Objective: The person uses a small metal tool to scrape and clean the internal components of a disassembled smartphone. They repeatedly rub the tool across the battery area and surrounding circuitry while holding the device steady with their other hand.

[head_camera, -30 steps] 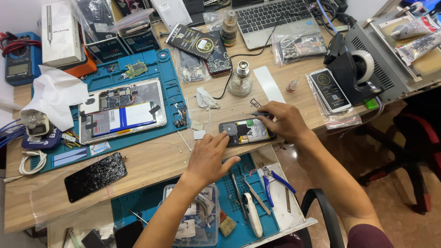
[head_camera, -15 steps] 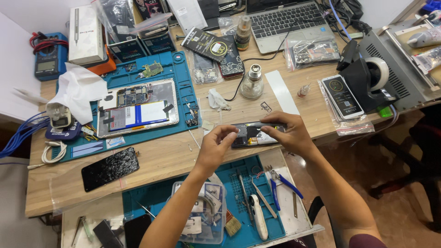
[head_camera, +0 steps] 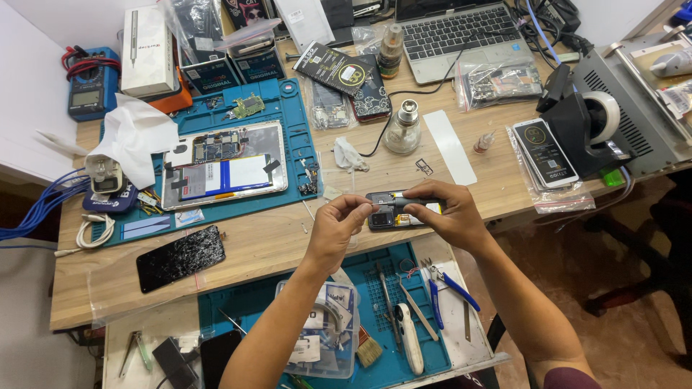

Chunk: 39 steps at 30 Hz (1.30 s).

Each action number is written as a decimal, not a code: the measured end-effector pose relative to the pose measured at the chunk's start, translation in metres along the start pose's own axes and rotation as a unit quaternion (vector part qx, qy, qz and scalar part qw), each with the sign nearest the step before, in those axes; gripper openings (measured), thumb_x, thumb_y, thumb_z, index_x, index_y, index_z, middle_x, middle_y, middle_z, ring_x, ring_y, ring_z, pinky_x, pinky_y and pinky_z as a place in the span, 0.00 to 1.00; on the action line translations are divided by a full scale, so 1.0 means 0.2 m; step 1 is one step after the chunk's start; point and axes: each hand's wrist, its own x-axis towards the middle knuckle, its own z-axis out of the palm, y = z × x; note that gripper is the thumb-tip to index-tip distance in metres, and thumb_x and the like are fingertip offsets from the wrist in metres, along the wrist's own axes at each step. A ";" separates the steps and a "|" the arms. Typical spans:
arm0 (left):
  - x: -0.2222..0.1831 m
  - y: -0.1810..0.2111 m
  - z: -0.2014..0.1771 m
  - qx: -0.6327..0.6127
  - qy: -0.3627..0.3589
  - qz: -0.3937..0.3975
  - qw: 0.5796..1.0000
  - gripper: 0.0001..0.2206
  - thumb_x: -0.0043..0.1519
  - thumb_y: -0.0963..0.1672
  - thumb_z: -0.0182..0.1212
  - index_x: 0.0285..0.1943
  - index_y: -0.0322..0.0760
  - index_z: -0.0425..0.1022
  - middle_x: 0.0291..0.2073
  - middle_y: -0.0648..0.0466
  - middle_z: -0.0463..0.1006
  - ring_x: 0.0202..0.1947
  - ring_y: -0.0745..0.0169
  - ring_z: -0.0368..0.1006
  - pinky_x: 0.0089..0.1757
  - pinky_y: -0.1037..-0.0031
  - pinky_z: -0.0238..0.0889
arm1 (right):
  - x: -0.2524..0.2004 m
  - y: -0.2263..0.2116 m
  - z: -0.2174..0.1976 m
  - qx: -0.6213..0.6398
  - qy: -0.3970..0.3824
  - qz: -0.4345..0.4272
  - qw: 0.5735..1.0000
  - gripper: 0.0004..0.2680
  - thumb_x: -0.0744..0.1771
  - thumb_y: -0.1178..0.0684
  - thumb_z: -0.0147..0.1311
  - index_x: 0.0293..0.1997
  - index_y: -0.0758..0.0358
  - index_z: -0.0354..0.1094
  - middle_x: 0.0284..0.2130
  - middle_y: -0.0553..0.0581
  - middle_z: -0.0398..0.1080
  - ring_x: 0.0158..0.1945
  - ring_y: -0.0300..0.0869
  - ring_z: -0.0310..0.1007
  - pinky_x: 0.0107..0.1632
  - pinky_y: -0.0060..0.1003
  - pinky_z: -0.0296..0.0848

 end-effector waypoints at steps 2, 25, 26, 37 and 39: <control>0.00 0.00 0.00 0.002 0.003 -0.002 1.000 0.06 0.56 0.41 0.60 0.38 0.31 0.74 0.31 0.47 0.77 0.27 0.78 0.59 0.26 0.92 0.56 | 0.00 0.00 0.01 0.001 -0.001 0.002 1.000 0.06 0.59 0.60 0.59 0.36 0.68 0.72 0.26 0.61 0.72 0.31 0.40 0.72 0.36 0.33 0.71; 0.01 0.04 0.05 0.037 0.052 0.021 0.998 0.06 0.53 0.41 0.63 0.36 0.32 0.77 0.27 0.49 0.78 0.27 0.77 0.60 0.29 0.87 0.58 | -0.02 0.06 0.06 0.028 0.055 0.040 0.997 0.06 0.60 0.62 0.58 0.36 0.70 0.71 0.27 0.59 0.72 0.34 0.37 0.72 0.37 0.31 0.72; 0.01 0.03 0.04 0.038 0.051 0.020 0.998 0.06 0.53 0.42 0.63 0.36 0.33 0.77 0.27 0.49 0.78 0.27 0.77 0.61 0.30 0.87 0.59 | -0.01 0.04 0.07 0.027 0.051 0.021 0.998 0.06 0.59 0.63 0.59 0.35 0.70 0.71 0.27 0.59 0.71 0.33 0.38 0.72 0.37 0.31 0.71; 0.00 0.06 0.05 0.054 0.048 0.027 0.997 0.07 0.53 0.41 0.64 0.36 0.32 0.77 0.24 0.51 0.77 0.28 0.77 0.63 0.32 0.86 0.60 | -0.01 0.02 0.07 0.031 0.038 0.014 0.999 0.05 0.59 0.63 0.58 0.34 0.70 0.70 0.25 0.59 0.69 0.32 0.36 0.69 0.36 0.31 0.70; 0.00 0.06 0.05 0.060 0.049 0.028 0.997 0.06 0.53 0.41 0.64 0.36 0.32 0.77 0.24 0.52 0.77 0.28 0.78 0.63 0.31 0.87 0.59 | -0.01 0.03 0.07 0.028 0.039 0.004 0.999 0.06 0.58 0.64 0.59 0.34 0.71 0.71 0.25 0.60 0.70 0.31 0.39 0.71 0.36 0.32 0.71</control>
